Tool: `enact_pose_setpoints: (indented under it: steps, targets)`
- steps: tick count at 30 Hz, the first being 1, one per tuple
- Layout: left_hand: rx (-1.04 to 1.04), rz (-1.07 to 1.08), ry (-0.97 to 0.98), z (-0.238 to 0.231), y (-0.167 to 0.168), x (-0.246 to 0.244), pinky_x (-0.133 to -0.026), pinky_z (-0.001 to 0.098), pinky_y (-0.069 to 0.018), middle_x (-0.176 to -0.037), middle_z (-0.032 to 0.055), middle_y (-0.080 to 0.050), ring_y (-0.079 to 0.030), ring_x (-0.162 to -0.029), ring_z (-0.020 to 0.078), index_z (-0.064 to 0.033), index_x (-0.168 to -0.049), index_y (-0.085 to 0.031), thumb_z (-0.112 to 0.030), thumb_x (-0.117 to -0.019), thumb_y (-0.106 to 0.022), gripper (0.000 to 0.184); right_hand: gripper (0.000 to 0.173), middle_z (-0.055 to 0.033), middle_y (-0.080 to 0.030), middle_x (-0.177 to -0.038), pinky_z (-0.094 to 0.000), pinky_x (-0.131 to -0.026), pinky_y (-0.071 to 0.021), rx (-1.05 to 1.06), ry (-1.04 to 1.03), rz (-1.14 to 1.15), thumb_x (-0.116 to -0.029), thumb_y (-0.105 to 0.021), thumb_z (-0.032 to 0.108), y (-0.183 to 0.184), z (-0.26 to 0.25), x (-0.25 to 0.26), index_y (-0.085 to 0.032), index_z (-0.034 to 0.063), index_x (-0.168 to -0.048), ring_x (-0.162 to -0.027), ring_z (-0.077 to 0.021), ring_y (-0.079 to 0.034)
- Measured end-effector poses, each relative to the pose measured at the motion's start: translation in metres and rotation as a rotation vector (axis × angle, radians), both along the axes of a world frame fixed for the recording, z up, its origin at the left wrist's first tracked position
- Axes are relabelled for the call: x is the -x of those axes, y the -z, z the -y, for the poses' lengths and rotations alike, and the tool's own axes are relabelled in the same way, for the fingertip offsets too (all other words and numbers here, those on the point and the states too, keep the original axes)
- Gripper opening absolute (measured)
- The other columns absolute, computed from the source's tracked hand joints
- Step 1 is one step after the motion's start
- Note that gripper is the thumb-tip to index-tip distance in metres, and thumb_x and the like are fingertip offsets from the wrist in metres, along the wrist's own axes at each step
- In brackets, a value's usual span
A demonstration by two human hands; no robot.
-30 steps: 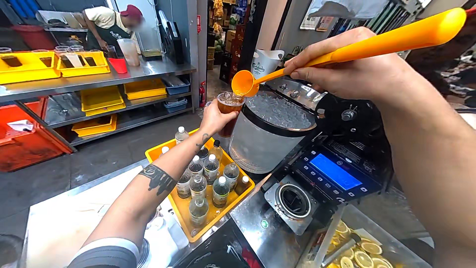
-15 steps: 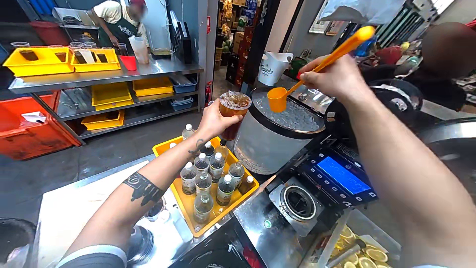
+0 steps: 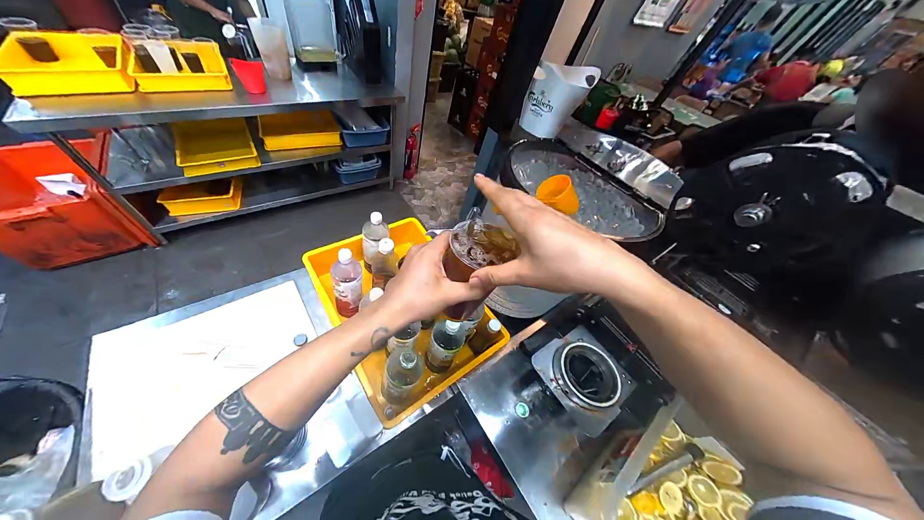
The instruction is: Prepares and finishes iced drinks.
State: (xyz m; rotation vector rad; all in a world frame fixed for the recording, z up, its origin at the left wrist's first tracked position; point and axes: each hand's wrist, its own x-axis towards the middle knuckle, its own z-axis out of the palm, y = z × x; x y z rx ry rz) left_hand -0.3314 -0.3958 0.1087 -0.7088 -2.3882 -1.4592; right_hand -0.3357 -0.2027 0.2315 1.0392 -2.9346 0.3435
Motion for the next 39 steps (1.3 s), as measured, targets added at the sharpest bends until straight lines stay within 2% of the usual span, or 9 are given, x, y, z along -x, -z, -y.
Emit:
enact_pose_setpoints:
  steps: [4, 8, 12, 17, 19, 23, 25, 32, 39]
  targets:
    - [-0.018, -0.010, 0.035, -0.009, 0.010, -0.012, -0.084, 0.0322, -0.0619, -0.101, -0.0018, -0.073, -0.070, -0.093, 0.0047, -0.0114, -0.125, -0.062, -0.044, -0.0734, -0.087, 0.066, 0.125, -0.0215, -0.019, -0.169, -0.0637, -0.119, -0.0284, -0.069, 0.050, -0.109, -0.0698, -0.085, 0.065, -0.003, -0.004, -0.025, -0.017, 0.0223, -0.166, -0.154, -0.0480, -0.019]
    - [-0.058, -0.018, 0.066, -0.021, 0.017, -0.023, -0.086, 0.0323, -0.0612, -0.105, -0.0013, -0.072, -0.069, -0.097, 0.0050, -0.0109, -0.128, -0.062, -0.046, -0.0716, -0.088, 0.071, 0.126, -0.0198, -0.049, -0.140, -0.0544, -0.090, -0.0543, -0.047, 0.175, -0.120, -0.0660, -0.089, 0.062, -0.002, -0.014, -0.052, -0.023, 0.0175, -0.163, -0.116, -0.0371, -0.059]
    - [-0.082, -0.021, 0.164, -0.037, 0.018, -0.030, -0.082, 0.0292, -0.0622, -0.103, -0.0018, -0.072, -0.070, -0.093, 0.0035, -0.0106, -0.125, -0.062, -0.040, -0.0721, -0.090, 0.066, 0.113, -0.0094, -0.062, -0.130, -0.0479, -0.091, -0.0582, -0.004, 0.138, 0.071, -0.0761, -0.082, 0.062, 0.005, -0.037, -0.058, -0.022, 0.0208, -0.163, -0.110, -0.0231, -0.067]
    - [-0.110, -0.107, 0.315, -0.056, 0.032, -0.027, -0.090, 0.0332, -0.0624, -0.112, 0.0021, -0.072, -0.070, -0.102, 0.0078, -0.0065, -0.132, -0.059, -0.047, -0.0748, -0.089, 0.076, 0.112, -0.0038, -0.065, -0.124, -0.0419, -0.094, -0.0575, 0.086, 0.147, 0.066, -0.0701, -0.083, 0.060, 0.014, -0.067, -0.074, -0.030, 0.0190, -0.160, -0.112, -0.0164, -0.065]
    - [-0.209, -0.071, 0.373, -0.061, 0.044, -0.025, -0.089, 0.0351, -0.0630, -0.116, 0.0071, -0.071, -0.072, -0.102, 0.0116, -0.0019, -0.137, -0.055, -0.048, -0.0818, -0.083, 0.078, 0.113, -0.0033, -0.065, -0.124, -0.0416, -0.093, -0.0581, 0.085, 0.176, 0.066, -0.0691, -0.085, 0.057, 0.012, -0.079, -0.086, -0.029, 0.0193, -0.160, -0.111, -0.0157, -0.065]
    - [-0.262, 0.062, 0.342, -0.059, 0.047, -0.026, -0.067, 0.0304, -0.0615, -0.108, 0.0066, -0.071, -0.069, -0.077, 0.0097, -0.0071, -0.143, -0.053, -0.047, -0.1022, -0.056, 0.057, 0.114, -0.0028, -0.065, -0.126, -0.0415, -0.093, -0.0587, 0.077, 0.258, 0.100, -0.0684, -0.085, 0.055, 0.005, -0.106, -0.108, -0.027, 0.0229, -0.161, -0.112, -0.0153, -0.066]
    - [-0.272, 0.120, 0.319, -0.054, 0.046, -0.026, -0.074, 0.0345, -0.0626, -0.119, 0.0074, -0.069, -0.071, -0.085, 0.0131, -0.0092, -0.141, -0.056, -0.035, -0.1089, -0.044, 0.043, 0.110, -0.0030, -0.066, -0.126, -0.0418, -0.091, -0.0591, 0.073, 0.315, 0.102, -0.0688, -0.083, 0.056, 0.004, -0.122, -0.115, -0.030, 0.0241, -0.160, -0.110, -0.0152, -0.066]
    - [-0.601, 0.318, 0.433, -0.046, 0.051, -0.037, -0.088, 0.0379, -0.0618, -0.124, 0.0080, -0.068, -0.072, -0.102, 0.0180, -0.0051, -0.135, -0.058, -0.030, -0.1115, -0.024, 0.048, 0.108, -0.0089, -0.065, -0.125, -0.0523, -0.090, -0.0566, 0.083, 0.519, 0.066, -0.0689, -0.085, 0.052, 0.036, -0.181, -0.113, -0.033, 0.0215, -0.159, -0.108, -0.0263, -0.066]
    - [-0.650, 0.355, 0.382, -0.048, 0.060, -0.059, -0.087, 0.0366, -0.0618, -0.119, 0.0047, -0.071, -0.072, -0.100, 0.0154, -0.0076, -0.129, -0.063, -0.034, -0.1110, -0.026, 0.049, 0.106, -0.0213, -0.061, -0.126, -0.0679, -0.083, -0.0521, 0.050, 0.688, 0.118, -0.0675, -0.091, 0.043, 0.112, -0.220, -0.094, -0.036, 0.0258, -0.157, -0.106, -0.0424, -0.064]
